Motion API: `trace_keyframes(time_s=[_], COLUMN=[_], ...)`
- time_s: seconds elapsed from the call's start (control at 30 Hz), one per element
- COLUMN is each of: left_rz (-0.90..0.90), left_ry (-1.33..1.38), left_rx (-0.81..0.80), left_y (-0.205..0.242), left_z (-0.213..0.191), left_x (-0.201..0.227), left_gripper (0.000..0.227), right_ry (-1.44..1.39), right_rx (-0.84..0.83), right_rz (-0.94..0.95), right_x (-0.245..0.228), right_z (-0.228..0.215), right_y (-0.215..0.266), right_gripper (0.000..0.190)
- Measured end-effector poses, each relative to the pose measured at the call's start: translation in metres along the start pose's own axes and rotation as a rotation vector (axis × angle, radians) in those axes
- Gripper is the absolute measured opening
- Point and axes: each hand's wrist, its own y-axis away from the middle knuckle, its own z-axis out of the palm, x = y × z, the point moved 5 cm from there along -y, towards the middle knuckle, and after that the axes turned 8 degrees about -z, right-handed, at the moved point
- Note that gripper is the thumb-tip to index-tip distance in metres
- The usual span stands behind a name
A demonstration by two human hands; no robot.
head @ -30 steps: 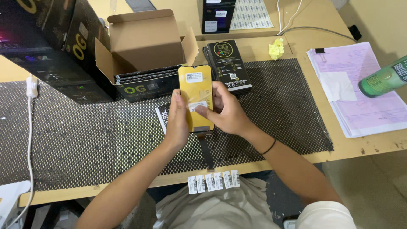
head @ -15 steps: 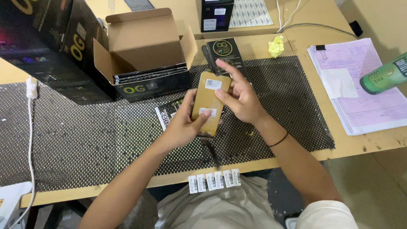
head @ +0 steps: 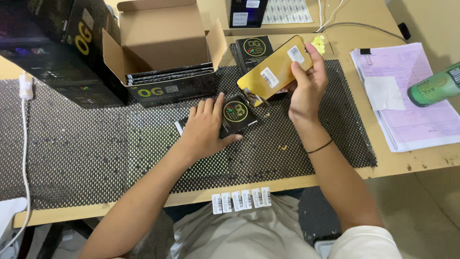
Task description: The person repeatedly picks up small rectangular packages from a stack, peels off a white label from the back, and places the package down. The action is repeated multiple times throughout the clip.
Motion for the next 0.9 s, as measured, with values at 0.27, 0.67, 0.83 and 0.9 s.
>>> trace_keyframes(time_s=[0.27,0.67,0.83,0.9], left_rz=[0.008,0.045,0.048,0.092], left_ry=[0.365,0.191,0.271,0.456], left_rx=[0.244,0.606,0.584,0.52], left_y=[0.006,0.015,0.011,0.009], left_z=[-0.055,-0.054,-0.062,-0.07], left_x=[0.014,0.015,0.006,0.004], left_gripper=[0.083,0.116,0.117,0.096], right_ry=[-0.087,0.1,0.12,0.007], right_rx=[0.055,-0.545,-0.836,-0.788], right_rz=[-0.125,-0.252,-0.304,-0.274], right_x=[0.004,0.027,-0.005,-0.015], right_z=[-0.006,0.027,0.053,0.053], right_y=[-0.001,0.038,0.078,0.083], right_gripper=[0.055,0.041,0.04,0.035])
